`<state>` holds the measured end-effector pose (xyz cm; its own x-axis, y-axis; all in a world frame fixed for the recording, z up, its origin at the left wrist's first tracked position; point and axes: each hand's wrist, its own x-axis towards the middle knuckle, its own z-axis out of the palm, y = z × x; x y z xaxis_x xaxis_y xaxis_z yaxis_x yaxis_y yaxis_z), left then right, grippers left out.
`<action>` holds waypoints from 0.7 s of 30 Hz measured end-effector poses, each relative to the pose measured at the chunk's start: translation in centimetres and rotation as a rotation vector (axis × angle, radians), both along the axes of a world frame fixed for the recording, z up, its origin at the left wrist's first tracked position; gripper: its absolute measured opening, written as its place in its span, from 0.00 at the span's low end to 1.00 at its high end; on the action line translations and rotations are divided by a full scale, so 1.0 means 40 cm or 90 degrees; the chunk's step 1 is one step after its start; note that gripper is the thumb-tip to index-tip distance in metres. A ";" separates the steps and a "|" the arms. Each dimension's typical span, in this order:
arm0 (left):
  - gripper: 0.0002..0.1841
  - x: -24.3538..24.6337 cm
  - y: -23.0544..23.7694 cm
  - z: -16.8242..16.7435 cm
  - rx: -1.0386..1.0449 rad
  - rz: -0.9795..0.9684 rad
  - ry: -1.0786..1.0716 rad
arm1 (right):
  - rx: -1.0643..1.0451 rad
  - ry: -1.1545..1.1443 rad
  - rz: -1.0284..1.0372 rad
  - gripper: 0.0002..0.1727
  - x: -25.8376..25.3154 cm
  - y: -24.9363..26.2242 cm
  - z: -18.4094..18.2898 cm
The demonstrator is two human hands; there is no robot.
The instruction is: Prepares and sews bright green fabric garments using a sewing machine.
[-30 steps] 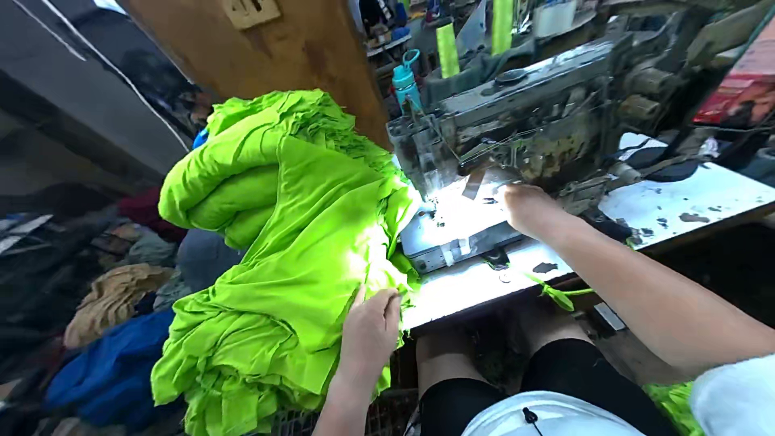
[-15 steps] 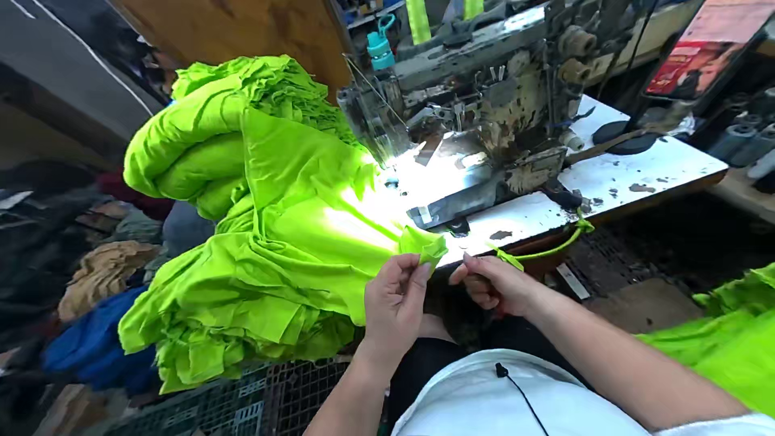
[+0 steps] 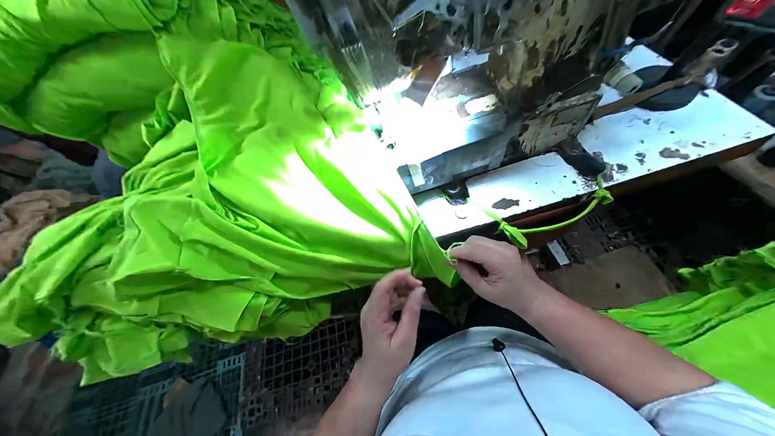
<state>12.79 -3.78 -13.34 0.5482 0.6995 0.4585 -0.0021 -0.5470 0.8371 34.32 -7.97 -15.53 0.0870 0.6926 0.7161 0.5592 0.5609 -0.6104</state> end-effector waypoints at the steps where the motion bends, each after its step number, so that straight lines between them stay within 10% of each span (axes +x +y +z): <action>1: 0.19 0.013 0.010 0.016 0.017 0.002 0.023 | 0.040 -0.059 0.002 0.08 -0.005 0.000 -0.006; 7: 0.11 0.060 0.064 0.032 -0.122 -0.002 0.089 | 0.058 -0.177 0.031 0.08 -0.022 -0.021 -0.064; 13: 0.06 0.031 0.036 -0.026 -0.355 0.008 0.013 | -0.611 -0.052 -0.103 0.23 0.046 -0.075 -0.039; 21: 0.15 0.009 0.026 -0.041 -0.287 -0.048 0.084 | -0.653 -0.158 -0.067 0.27 0.040 -0.053 0.029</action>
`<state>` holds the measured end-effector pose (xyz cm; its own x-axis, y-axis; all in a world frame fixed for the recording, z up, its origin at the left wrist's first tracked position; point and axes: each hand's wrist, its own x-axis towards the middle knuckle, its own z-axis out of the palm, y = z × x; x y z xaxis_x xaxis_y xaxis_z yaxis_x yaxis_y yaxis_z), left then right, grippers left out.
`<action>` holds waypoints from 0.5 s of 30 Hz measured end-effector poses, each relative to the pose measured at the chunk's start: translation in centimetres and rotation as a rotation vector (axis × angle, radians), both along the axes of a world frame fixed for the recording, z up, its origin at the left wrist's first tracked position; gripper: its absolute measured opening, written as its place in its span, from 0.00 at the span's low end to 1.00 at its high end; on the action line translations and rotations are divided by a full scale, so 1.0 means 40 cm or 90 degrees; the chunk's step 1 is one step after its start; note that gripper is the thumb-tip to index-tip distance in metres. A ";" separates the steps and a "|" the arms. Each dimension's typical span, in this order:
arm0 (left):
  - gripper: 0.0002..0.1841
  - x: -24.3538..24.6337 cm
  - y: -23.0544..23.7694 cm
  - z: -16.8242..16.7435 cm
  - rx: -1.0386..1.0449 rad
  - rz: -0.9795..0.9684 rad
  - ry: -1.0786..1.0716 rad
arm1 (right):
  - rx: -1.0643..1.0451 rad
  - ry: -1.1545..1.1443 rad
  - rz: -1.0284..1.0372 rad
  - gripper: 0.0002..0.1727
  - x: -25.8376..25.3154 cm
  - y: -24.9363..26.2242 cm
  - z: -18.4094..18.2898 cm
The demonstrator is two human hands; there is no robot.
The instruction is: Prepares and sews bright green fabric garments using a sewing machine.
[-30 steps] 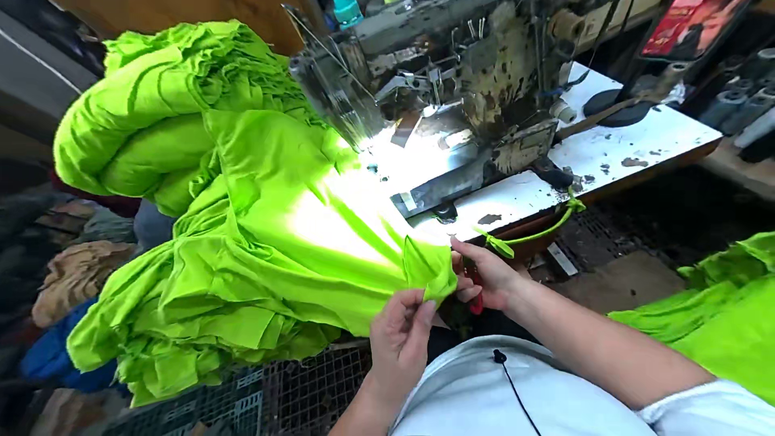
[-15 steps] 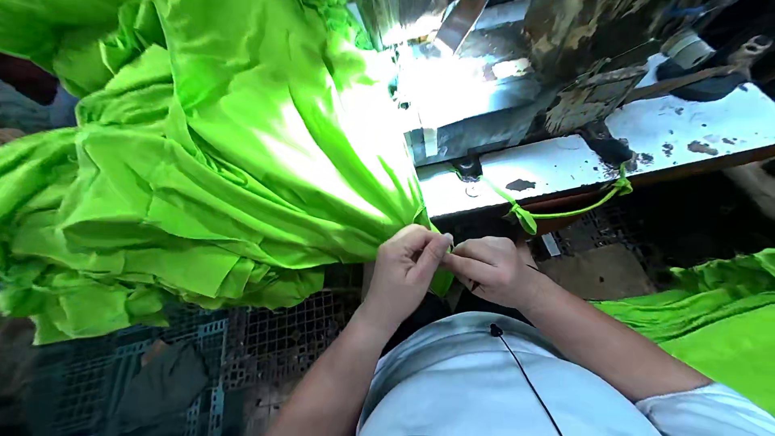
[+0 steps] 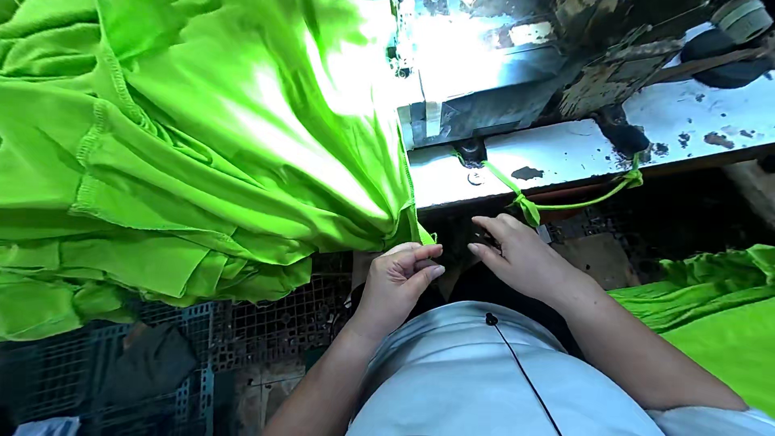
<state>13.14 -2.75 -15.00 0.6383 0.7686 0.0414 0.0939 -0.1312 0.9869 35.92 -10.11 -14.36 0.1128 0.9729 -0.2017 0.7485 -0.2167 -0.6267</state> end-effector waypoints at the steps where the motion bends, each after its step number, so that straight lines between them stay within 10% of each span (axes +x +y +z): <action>1: 0.17 -0.002 0.006 0.006 -0.013 -0.024 0.006 | -0.012 0.004 0.014 0.27 -0.004 0.004 0.003; 9: 0.25 0.008 0.035 0.043 -0.295 -0.058 -0.083 | 0.507 -0.020 0.068 0.13 -0.031 -0.006 -0.079; 15: 0.24 0.031 0.032 0.058 -0.354 -0.045 -0.125 | 0.639 -0.048 0.053 0.08 -0.049 0.013 -0.101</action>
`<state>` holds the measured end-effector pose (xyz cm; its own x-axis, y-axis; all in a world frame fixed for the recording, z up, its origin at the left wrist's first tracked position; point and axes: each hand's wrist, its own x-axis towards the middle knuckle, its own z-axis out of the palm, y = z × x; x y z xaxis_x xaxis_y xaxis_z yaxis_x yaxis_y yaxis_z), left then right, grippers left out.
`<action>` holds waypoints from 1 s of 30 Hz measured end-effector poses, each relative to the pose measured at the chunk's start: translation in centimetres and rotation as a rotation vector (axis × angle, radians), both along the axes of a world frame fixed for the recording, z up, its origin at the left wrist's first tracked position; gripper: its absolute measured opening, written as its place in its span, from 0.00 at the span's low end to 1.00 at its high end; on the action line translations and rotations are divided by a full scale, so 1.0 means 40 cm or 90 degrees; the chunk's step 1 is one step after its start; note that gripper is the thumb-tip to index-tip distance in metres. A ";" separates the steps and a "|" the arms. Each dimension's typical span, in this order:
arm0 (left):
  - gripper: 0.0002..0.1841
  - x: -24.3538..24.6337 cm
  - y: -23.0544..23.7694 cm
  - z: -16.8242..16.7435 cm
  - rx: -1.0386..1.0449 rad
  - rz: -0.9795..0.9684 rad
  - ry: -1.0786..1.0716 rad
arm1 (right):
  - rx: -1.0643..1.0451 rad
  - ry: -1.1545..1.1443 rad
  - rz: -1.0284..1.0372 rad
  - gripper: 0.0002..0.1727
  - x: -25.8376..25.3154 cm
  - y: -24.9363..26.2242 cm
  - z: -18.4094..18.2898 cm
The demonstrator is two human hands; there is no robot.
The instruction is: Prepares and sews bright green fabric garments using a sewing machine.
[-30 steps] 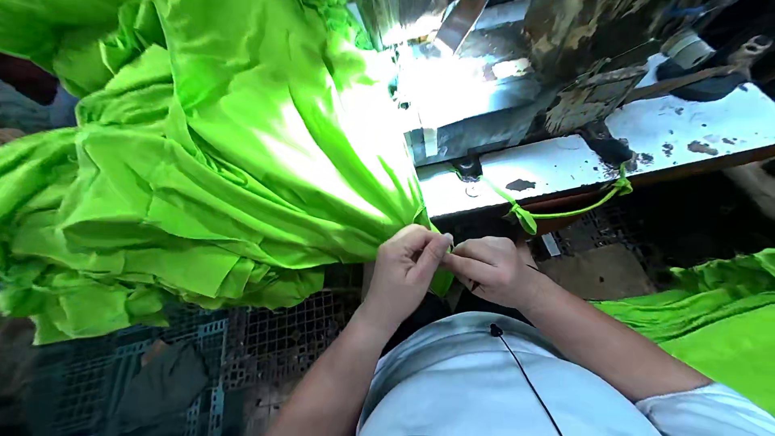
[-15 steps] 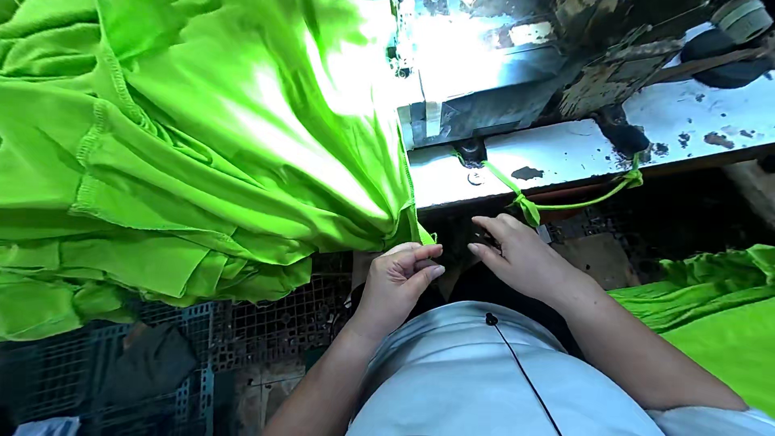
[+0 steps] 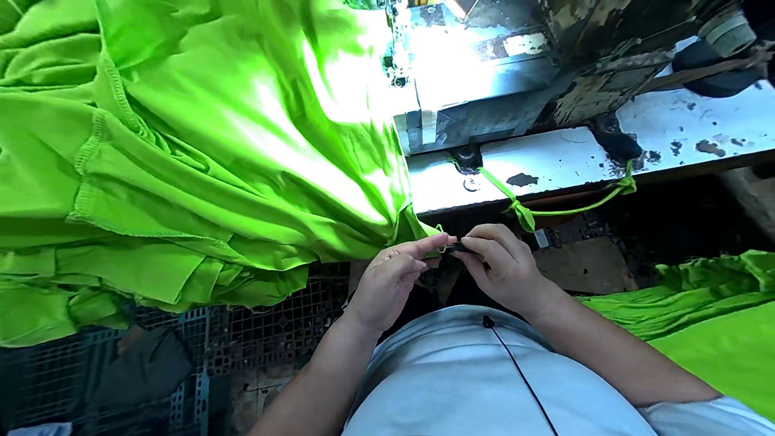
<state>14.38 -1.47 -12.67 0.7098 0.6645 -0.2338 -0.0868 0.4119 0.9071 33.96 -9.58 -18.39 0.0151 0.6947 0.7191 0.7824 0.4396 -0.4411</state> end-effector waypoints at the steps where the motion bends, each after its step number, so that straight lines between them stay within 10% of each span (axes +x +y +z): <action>1: 0.24 0.003 -0.002 0.001 -0.004 0.002 -0.002 | 0.009 0.000 0.002 0.08 -0.002 0.005 0.000; 19: 0.24 0.011 -0.005 0.005 0.006 -0.007 -0.016 | 0.062 0.015 0.078 0.03 0.014 0.010 0.005; 25: 0.24 -0.006 0.003 0.002 0.104 -0.007 -0.009 | -0.008 0.577 0.130 0.09 0.039 0.016 0.017; 28: 0.22 -0.019 -0.001 0.005 0.162 0.041 -0.006 | -0.302 0.445 0.024 0.05 0.064 0.008 0.020; 30: 0.21 -0.028 -0.002 0.011 0.203 0.074 -0.018 | -0.739 0.132 0.017 0.30 0.066 0.011 0.046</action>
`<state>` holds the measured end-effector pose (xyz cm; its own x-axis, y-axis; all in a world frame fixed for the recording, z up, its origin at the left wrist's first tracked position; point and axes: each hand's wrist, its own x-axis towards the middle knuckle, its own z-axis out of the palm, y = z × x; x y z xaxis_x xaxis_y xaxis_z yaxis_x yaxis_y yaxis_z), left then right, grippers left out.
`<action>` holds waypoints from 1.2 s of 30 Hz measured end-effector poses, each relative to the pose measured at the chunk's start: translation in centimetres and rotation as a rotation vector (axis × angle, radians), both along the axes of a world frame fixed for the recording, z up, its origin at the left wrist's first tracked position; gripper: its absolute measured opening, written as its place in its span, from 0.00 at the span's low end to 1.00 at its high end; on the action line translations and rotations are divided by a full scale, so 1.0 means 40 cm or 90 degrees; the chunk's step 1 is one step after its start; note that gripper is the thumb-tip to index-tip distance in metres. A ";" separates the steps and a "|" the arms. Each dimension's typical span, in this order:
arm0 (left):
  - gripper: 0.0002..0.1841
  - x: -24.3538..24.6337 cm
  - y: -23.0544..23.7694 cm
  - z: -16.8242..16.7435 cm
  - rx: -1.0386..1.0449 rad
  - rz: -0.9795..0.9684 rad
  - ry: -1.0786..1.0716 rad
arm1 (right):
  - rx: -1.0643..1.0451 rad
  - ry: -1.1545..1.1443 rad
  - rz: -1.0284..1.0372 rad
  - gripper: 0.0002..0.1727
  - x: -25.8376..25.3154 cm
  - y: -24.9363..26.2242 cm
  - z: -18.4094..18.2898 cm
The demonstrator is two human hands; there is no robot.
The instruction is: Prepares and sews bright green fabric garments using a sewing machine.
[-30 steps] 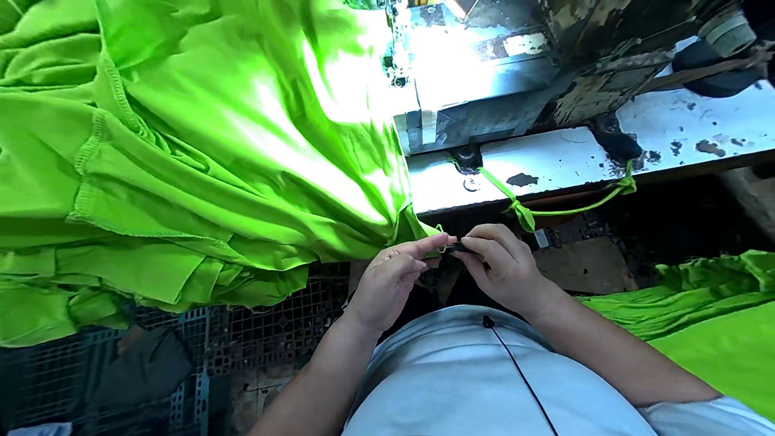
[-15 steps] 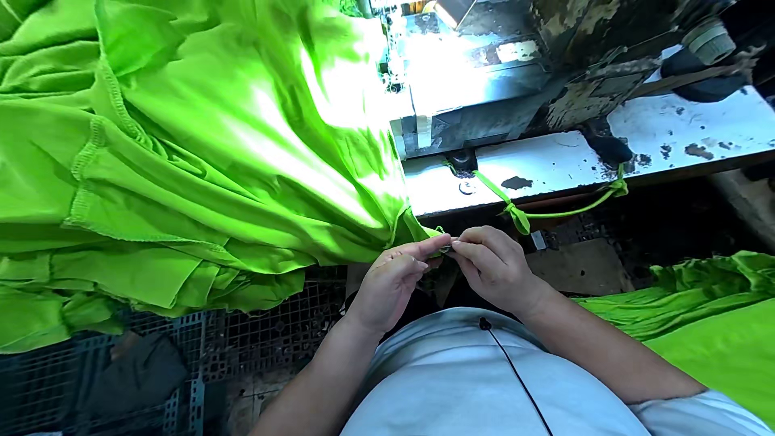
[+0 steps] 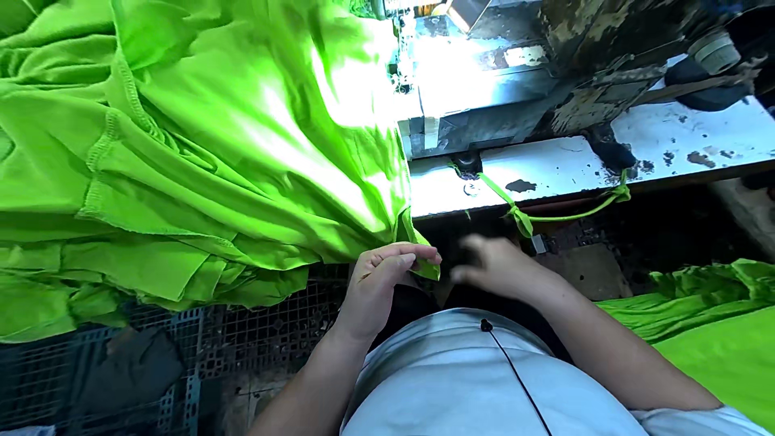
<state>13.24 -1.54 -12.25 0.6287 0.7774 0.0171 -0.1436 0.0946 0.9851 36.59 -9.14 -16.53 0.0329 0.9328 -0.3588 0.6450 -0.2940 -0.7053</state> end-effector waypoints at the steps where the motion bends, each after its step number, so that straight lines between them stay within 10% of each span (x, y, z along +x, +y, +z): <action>1: 0.21 -0.005 0.001 0.005 0.009 0.007 -0.002 | -0.109 -0.047 0.063 0.35 -0.015 0.009 0.006; 10: 0.16 -0.010 -0.012 0.001 0.117 0.027 0.016 | 0.444 0.159 0.080 0.11 -0.096 0.047 0.006; 14: 0.31 0.000 -0.045 -0.016 0.180 0.091 0.124 | 0.394 0.364 0.004 0.12 -0.124 0.042 0.032; 18: 0.11 0.001 -0.036 -0.009 0.134 0.088 0.117 | 0.318 0.484 -0.034 0.08 -0.140 0.041 0.054; 22: 0.03 -0.030 -0.011 -0.001 0.094 0.068 0.039 | 0.543 0.026 0.016 0.13 -0.071 0.042 0.066; 24: 0.04 -0.036 -0.006 -0.014 0.103 0.073 0.024 | 0.451 -0.131 -0.012 0.08 -0.034 0.053 0.073; 36: 0.08 -0.037 0.007 0.027 -0.170 0.044 -0.282 | 0.325 0.130 -0.099 0.11 -0.085 0.035 0.026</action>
<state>11.74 -1.26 -11.18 0.5528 0.8308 0.0649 -0.5562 0.3099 0.7711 33.20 -7.74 -15.51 0.1603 0.9794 0.1229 0.4566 0.0368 -0.8889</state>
